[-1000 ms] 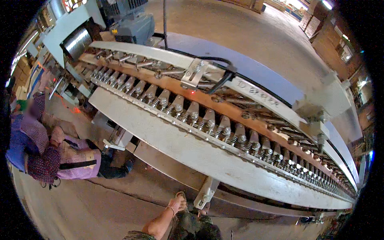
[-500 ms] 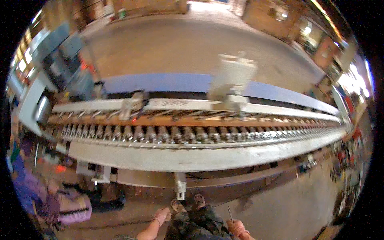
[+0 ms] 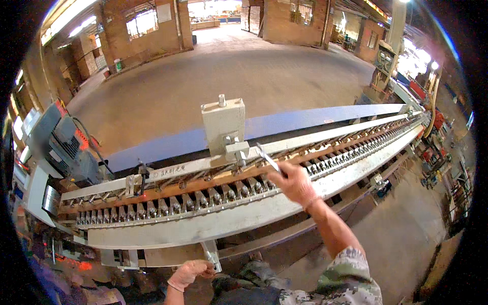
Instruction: The person uses a wrench to tighten bolts on a long, white industrial machine with a conveyor belt. They move along the length of the machine, adjusting various components while another person observes nearby.
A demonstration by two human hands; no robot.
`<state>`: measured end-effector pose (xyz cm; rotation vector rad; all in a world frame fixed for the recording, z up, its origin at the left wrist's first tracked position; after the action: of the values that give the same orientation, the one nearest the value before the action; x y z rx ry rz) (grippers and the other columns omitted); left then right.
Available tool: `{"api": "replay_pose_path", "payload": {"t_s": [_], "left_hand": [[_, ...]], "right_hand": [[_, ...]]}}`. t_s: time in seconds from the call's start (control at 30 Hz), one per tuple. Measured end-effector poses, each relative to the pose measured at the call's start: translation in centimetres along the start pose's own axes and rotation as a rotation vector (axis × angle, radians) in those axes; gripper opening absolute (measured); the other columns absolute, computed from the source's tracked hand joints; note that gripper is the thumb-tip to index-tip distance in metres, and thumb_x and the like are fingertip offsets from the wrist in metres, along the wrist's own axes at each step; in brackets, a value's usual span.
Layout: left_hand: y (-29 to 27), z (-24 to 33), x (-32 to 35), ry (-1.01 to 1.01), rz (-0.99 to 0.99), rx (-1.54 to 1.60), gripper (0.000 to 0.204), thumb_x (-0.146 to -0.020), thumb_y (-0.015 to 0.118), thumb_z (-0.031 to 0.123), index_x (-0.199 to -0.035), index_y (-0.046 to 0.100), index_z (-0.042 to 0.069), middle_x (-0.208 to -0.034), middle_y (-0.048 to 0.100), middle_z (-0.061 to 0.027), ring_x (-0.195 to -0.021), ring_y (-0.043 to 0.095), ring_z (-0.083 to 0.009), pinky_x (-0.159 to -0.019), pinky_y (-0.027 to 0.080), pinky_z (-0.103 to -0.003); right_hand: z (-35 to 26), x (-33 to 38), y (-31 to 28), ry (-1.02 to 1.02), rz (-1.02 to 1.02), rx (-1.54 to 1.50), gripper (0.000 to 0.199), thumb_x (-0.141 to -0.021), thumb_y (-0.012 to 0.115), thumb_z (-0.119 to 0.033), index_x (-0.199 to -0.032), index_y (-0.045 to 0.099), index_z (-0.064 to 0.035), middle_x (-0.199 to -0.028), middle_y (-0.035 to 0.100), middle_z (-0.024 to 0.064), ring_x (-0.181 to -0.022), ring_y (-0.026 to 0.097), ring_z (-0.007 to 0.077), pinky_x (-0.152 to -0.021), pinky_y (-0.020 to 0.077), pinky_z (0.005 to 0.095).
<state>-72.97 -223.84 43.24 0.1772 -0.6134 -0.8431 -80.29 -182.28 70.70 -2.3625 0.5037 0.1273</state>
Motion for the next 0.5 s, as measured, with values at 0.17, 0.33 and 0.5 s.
{"api": "replay_pose_path", "payload": {"t_s": [0.17, 0.33, 0.5], "left_hand": [[3.8, 20.0, -3.3, 0.438, 0.108, -0.188, 0.034, -0.103, 0.069, 0.023, -0.125, 0.072, -0.003, -0.113, 0.075, -0.0090, -0.101, 0.070, -0.0178, -0.094, 0.057, -0.035], [6.0, 37.7, -9.6, 0.860, 0.696, -0.703, 0.031, -0.098, 0.068, 0.016, -0.126, 0.071, 0.001, -0.125, 0.073, -0.0099, -0.113, 0.068, -0.0195, -0.102, 0.053, -0.035], [7.9, 48.0, -14.5, 1.112, 1.030, -1.040, 0.044, -0.090, 0.078, 0.020, -0.130, 0.070, 0.002, -0.134, 0.070, -0.0181, -0.128, 0.065, -0.0322, -0.112, 0.049, -0.041]], "right_hand": [[-4.1, -14.4, -3.0, -0.233, -0.021, 0.354, 0.036, -0.099, 0.067, -0.045, -0.102, 0.074, -0.0094, -0.088, 0.073, 0.0186, -0.085, 0.071, 0.0402, -0.075, 0.0550, 0.0484], [-5.2, -24.4, -3.8, -0.370, -0.146, 0.706, 0.033, -0.099, 0.064, -0.043, -0.104, 0.075, -0.0116, -0.091, 0.075, 0.0155, -0.090, 0.073, 0.0391, -0.083, 0.0570, 0.0505], [-6.3, -29.6, -1.1, -0.569, -0.256, 0.704, 0.024, -0.095, 0.069, -0.036, -0.104, 0.076, -0.0148, -0.089, 0.074, 0.0131, -0.088, 0.071, 0.0375, -0.077, 0.0562, 0.0485]]}}
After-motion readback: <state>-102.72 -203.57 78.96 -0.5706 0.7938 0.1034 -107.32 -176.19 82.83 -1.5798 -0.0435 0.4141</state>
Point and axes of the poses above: each hand's wrist, its own x-axis away from the middle knuckle, its own y-axis out of the palm, z = x × y, the point moved 10 cm from there along -x, towards the middle knuckle
